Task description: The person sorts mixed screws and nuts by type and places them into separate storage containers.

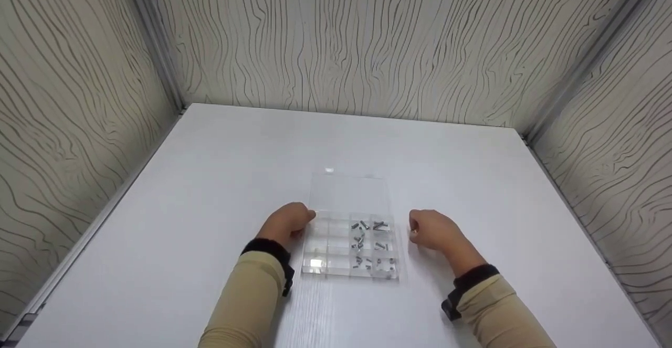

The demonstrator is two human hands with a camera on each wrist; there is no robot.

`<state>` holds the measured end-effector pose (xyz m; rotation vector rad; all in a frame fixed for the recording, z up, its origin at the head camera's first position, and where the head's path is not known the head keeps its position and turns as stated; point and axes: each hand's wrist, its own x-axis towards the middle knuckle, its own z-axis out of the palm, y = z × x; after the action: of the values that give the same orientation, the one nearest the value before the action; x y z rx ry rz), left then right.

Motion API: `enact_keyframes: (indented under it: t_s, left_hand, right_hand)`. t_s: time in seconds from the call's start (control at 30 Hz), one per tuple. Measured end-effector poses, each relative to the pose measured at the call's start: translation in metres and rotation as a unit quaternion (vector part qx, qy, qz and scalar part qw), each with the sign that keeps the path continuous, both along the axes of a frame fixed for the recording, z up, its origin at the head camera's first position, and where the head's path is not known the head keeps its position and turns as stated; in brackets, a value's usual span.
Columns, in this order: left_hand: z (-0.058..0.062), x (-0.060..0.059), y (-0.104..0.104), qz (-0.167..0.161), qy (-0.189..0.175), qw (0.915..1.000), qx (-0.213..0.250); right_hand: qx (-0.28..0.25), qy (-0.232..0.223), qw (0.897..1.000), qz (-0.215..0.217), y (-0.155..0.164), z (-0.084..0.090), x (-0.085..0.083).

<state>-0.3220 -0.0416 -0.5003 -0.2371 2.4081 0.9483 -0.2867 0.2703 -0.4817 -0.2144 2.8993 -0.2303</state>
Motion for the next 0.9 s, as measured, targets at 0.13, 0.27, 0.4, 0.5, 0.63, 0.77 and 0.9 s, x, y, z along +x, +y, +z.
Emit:
enact_keyframes:
  t_s: [0.13,0.27,0.4,0.5,0.63,0.77,0.9]
  left_hand:
    - [-0.001,-0.001,0.0,-0.007,0.002,1.0,-0.001]
    - [-0.001,-0.001,0.0,-0.026,0.01,0.9996,-0.01]
    - [-0.001,-0.001,0.0,-0.031,0.009,0.9994,-0.016]
    - [0.0,0.0,0.0,-0.02,0.004,0.9997,-0.01]
    - [0.0,0.001,0.0,-0.017,0.008,0.9998,-0.007]
    - [0.0,0.001,-0.001,-0.019,0.01,0.9998,-0.002]
    - [0.0,0.0,-0.001,-0.029,0.012,0.9995,0.0]
  right_hand:
    - [-0.012,0.005,1.0,0.015,-0.009,0.007,0.007]
    - [-0.026,0.015,0.999,0.034,-0.019,0.015,0.014]
    - [-0.032,0.026,0.997,0.059,-0.027,0.02,0.019]
    - [-0.044,0.032,0.994,0.097,-0.029,0.019,0.021]
    - [-0.076,0.026,0.982,0.169,-0.028,0.016,0.024]
    - [-0.102,0.001,0.972,0.212,-0.028,0.014,0.025]
    - [-0.108,-0.003,0.967,0.229,-0.027,0.015,0.024]
